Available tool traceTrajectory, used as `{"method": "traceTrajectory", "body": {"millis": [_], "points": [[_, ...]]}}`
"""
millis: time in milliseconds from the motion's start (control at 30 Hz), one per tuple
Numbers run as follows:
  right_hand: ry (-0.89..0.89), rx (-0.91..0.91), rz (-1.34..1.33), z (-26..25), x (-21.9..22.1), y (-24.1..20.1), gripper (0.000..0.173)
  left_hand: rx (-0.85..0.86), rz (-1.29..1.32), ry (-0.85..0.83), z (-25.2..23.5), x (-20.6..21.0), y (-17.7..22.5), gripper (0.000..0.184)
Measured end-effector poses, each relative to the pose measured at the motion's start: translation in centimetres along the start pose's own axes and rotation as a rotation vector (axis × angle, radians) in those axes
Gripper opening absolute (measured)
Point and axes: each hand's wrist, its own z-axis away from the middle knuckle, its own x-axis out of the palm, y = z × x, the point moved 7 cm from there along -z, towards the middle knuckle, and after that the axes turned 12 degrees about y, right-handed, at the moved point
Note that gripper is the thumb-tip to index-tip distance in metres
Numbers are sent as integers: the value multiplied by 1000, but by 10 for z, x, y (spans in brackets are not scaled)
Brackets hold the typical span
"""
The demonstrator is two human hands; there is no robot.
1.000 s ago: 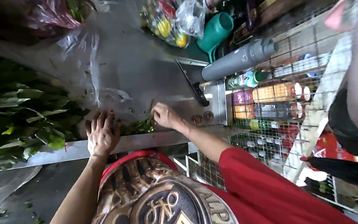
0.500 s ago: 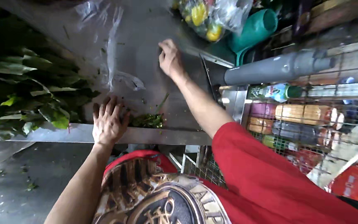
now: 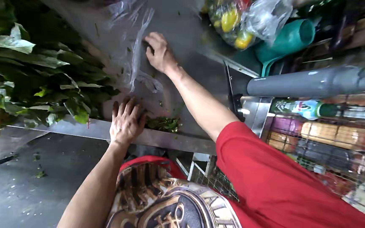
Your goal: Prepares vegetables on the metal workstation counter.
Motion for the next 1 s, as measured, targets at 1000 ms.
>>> {"method": "traceTrajectory", "body": {"millis": [1000], "points": [[-201,-99,-148,242,-112,-65,36,-146,142,39,2,-16,-8,34]]}}
